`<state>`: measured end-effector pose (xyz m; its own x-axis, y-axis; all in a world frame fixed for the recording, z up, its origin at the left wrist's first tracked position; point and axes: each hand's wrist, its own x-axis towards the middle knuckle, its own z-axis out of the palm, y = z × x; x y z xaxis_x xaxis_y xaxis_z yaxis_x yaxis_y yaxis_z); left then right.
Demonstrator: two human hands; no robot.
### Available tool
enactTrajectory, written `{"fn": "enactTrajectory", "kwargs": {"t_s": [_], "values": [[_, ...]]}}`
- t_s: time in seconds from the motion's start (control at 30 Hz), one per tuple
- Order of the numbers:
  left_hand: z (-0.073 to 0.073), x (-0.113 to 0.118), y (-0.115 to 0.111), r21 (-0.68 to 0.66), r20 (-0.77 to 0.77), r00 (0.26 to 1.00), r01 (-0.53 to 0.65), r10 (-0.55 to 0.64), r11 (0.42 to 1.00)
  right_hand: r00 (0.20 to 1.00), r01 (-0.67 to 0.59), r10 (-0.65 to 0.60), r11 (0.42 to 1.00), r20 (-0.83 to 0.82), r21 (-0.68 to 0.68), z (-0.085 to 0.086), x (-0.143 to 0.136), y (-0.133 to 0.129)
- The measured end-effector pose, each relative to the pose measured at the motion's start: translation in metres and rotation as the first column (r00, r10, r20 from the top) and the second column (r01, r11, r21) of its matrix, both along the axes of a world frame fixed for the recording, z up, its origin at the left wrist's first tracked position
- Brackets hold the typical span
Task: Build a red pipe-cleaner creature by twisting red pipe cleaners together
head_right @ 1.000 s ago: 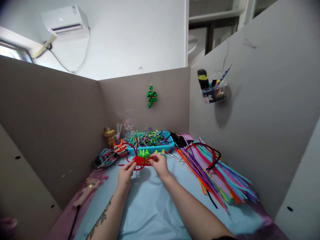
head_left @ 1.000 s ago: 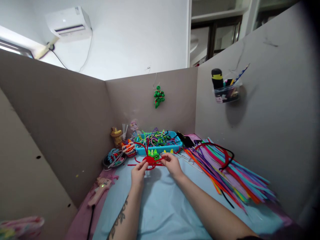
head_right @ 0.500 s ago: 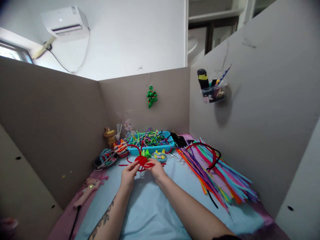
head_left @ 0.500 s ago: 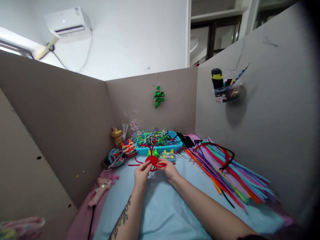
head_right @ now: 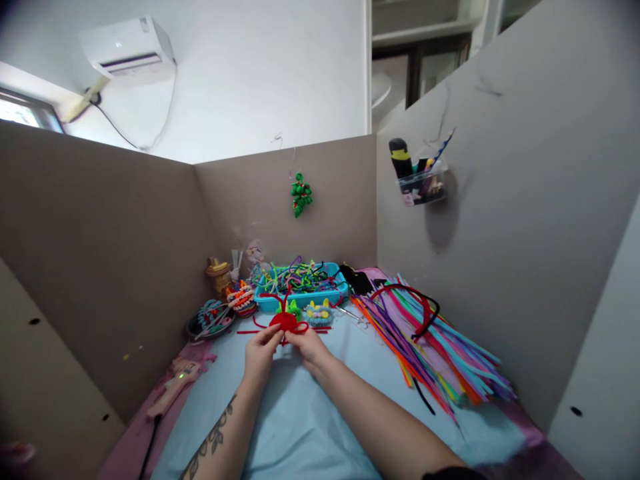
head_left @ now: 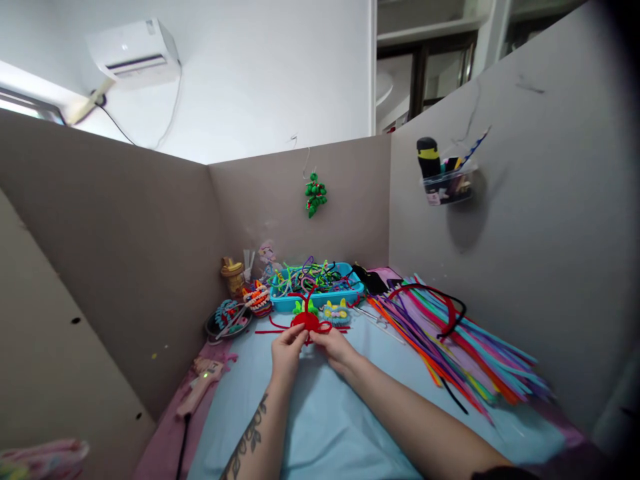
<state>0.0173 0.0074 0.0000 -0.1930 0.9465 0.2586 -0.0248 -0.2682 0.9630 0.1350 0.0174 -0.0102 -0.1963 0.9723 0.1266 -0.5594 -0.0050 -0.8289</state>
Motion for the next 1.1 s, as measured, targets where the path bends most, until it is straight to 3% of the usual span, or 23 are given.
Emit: {"fn": "enactTrajectory", "kwargs": {"t_s": [0.13, 0.3, 0.47, 0.7, 0.93, 1.1], "values": [[0.0002, 0.0018, -0.0007, 0.009, -0.008, 1.000, -0.008, 0.008, 1.000, 0.999, -0.012, 0.017, 0.987, 0.028, -0.162, 0.0015, 0.0036, -0.0026], [0.0011, 0.0028, -0.0018, 0.039, -0.003, 1.000, 0.028, -0.028, 0.999, 0.991, -0.107, 0.115, 0.988, 0.062, -0.113, 0.0052, 0.0024, -0.0076], [0.0009, 0.0016, -0.0004, 0.050, -0.016, 1.000, 0.012, -0.011, 0.999, 0.987, -0.062, 0.073, 0.995, 0.141, -0.079, 0.0036, 0.0007, -0.0048], [0.0010, 0.0018, 0.0002, 0.016, 0.001, 0.999, -0.050, 0.050, 0.999, 0.954, 0.126, -0.160, 0.981, 0.253, 0.145, 0.0001, 0.0005, 0.0010], [-0.0041, 0.0019, 0.0056, -0.029, 0.140, 0.989, -0.033, 0.036, 0.999, 0.948, 0.197, -0.206, 0.979, 0.241, 0.058, -0.0036, -0.0027, 0.0014], [-0.0060, 0.0040, 0.0053, -0.012, 0.132, 0.991, -0.004, 0.006, 1.000, 0.961, 0.199, -0.203, 0.979, 0.187, 0.039, -0.0031, -0.0024, 0.0018]]}}
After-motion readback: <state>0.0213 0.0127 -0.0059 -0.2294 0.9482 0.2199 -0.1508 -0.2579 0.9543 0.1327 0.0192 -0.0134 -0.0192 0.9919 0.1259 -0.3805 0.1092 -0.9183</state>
